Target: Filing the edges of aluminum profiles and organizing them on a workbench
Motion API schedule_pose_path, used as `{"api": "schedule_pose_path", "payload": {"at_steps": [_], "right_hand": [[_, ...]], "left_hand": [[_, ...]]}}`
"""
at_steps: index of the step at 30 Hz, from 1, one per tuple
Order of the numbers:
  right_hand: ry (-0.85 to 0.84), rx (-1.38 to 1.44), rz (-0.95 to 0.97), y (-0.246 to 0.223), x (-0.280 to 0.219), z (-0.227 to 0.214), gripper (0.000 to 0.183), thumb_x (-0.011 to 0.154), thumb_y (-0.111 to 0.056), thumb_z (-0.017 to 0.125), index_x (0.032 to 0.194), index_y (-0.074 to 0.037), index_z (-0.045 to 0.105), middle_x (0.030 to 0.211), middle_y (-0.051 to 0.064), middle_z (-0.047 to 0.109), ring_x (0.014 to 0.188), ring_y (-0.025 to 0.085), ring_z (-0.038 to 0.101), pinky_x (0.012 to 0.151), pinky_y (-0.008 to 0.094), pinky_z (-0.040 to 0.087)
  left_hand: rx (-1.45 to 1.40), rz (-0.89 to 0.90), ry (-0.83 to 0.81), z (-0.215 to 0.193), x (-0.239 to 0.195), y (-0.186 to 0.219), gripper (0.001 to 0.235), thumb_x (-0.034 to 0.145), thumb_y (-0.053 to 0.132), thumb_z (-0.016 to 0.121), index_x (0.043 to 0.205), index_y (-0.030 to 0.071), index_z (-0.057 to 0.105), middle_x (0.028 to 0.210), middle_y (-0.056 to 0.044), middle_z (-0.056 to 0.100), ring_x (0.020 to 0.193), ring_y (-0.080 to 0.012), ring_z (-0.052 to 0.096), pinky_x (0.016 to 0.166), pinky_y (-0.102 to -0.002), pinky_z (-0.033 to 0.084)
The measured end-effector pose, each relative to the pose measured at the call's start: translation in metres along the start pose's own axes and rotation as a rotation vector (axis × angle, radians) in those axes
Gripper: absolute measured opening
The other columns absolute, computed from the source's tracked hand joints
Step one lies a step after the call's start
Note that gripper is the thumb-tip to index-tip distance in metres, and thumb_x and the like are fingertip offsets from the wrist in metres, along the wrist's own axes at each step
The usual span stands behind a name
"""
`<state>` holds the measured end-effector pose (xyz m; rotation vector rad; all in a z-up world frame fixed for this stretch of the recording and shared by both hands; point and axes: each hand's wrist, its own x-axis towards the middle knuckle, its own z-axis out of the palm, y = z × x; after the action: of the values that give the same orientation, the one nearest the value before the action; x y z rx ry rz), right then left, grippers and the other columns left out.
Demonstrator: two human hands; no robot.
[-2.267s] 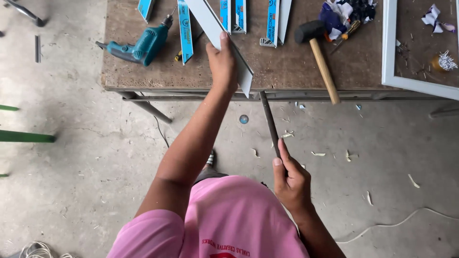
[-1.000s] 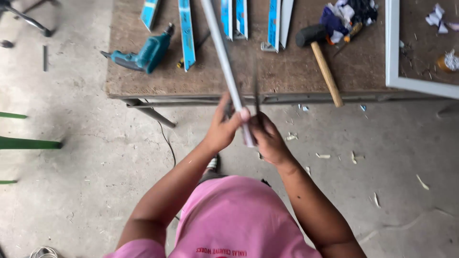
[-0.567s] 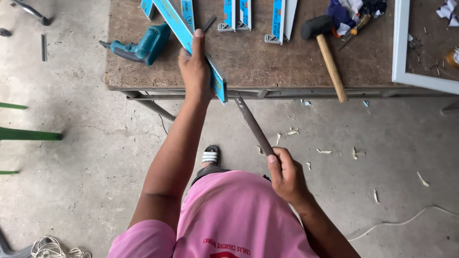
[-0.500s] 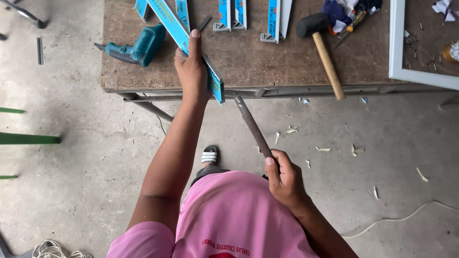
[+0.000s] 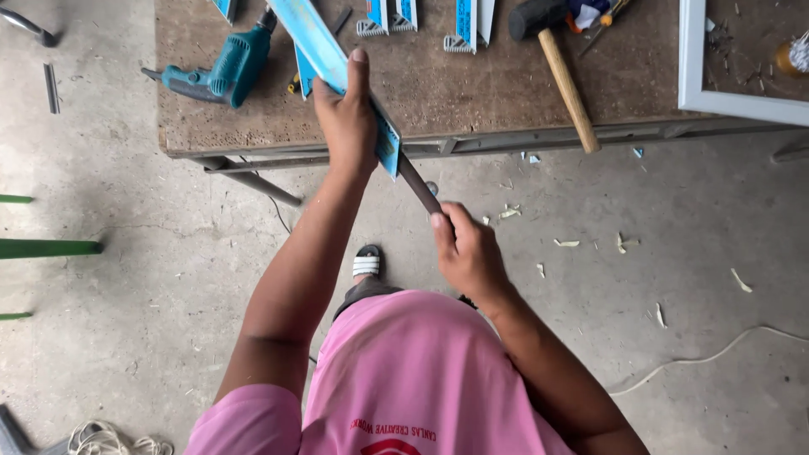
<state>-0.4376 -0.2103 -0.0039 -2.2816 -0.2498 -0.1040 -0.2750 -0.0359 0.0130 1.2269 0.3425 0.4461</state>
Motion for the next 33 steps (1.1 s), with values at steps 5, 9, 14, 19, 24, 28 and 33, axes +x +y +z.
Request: {"api": "schedule_pose_path", "payload": {"at_steps": [5, 9, 14, 19, 24, 28, 33], "right_hand": [[-0.051, -0.041, -0.01, 0.005, -0.009, -0.005, 0.02, 0.106, -0.028, 0.049, 0.1, -0.011, 0.057, 0.058, 0.007, 0.051, 0.05, 0.03, 0.052, 0.051, 0.045, 0.04], [0.046, -0.044, -0.047, 0.009, 0.022, 0.013, 0.021, 0.106, -0.026, 0.05, 0.11, -0.008, 0.059, 0.066, 0.012, 0.057, 0.055, 0.037, 0.055, 0.055, 0.048, 0.041], [-0.046, -0.095, -0.015, 0.021, -0.012, -0.006, 0.021, 0.105, -0.028, 0.05, 0.096, -0.011, 0.056, 0.063, 0.007, 0.052, 0.055, 0.032, 0.052, 0.056, 0.045, 0.04], [0.038, -0.095, -0.017, 0.01, 0.015, 0.025, 0.022, 0.104, -0.027, 0.05, 0.114, -0.011, 0.061, 0.066, 0.013, 0.063, 0.057, 0.042, 0.059, 0.054, 0.051, 0.044], [-0.024, -0.178, 0.119, 0.046, -0.064, 0.0, 0.02, 0.103, -0.028, 0.052, 0.11, -0.013, 0.063, 0.064, 0.011, 0.061, 0.056, 0.038, 0.06, 0.055, 0.049, 0.044], [-0.099, 0.06, 0.456, 0.066, -0.071, -0.015, 0.025, 0.101, -0.033, 0.055, 0.088, -0.012, 0.064, 0.061, -0.005, 0.058, 0.056, 0.011, 0.052, 0.058, 0.033, 0.045], [-0.196, 0.668, 0.24, -0.017, -0.047, -0.042, 0.046, 0.099, -0.021, 0.062, 0.14, -0.003, 0.052, 0.074, -0.005, 0.046, 0.057, 0.004, 0.039, 0.051, 0.021, 0.032]], "left_hand": [[0.175, -0.072, 0.154, -0.009, 0.006, 0.005, 0.042, 0.084, 0.052, 0.068, 0.088, 0.014, 0.051, 0.074, 0.001, 0.051, 0.068, -0.0122, 0.048, 0.062, -0.031, 0.043], [0.11, -0.008, -0.04, 0.005, -0.036, -0.007, 0.042, 0.094, 0.04, 0.064, 0.071, 0.022, 0.034, 0.062, 0.009, 0.032, 0.058, -0.0049, 0.03, 0.052, -0.03, 0.027], [0.086, -0.074, 0.227, -0.02, 0.007, -0.009, 0.037, 0.086, 0.046, 0.069, 0.086, 0.015, 0.048, 0.076, 0.001, 0.048, 0.072, -0.0117, 0.047, 0.067, -0.031, 0.042], [0.101, -0.107, 0.139, -0.003, -0.024, -0.01, 0.043, 0.088, 0.052, 0.065, 0.085, 0.017, 0.041, 0.071, 0.004, 0.04, 0.063, -0.0092, 0.039, 0.058, -0.031, 0.038], [0.038, -0.211, 0.318, -0.028, 0.026, -0.009, 0.038, 0.088, 0.045, 0.064, 0.108, 0.013, 0.068, 0.078, 0.001, 0.055, 0.068, -0.0123, 0.045, 0.065, -0.03, 0.04], [-0.516, -0.43, 0.13, -0.039, 0.031, 0.035, 0.04, 0.08, 0.046, 0.063, 0.058, 0.018, 0.045, 0.049, 0.001, 0.037, 0.039, -0.0144, 0.034, 0.04, -0.031, 0.026], [-0.852, -0.654, 0.024, -0.02, 0.028, 0.028, 0.035, 0.071, 0.046, 0.064, 0.063, 0.02, 0.043, 0.054, 0.006, 0.024, 0.039, -0.0104, 0.022, 0.035, -0.025, 0.012]]}}
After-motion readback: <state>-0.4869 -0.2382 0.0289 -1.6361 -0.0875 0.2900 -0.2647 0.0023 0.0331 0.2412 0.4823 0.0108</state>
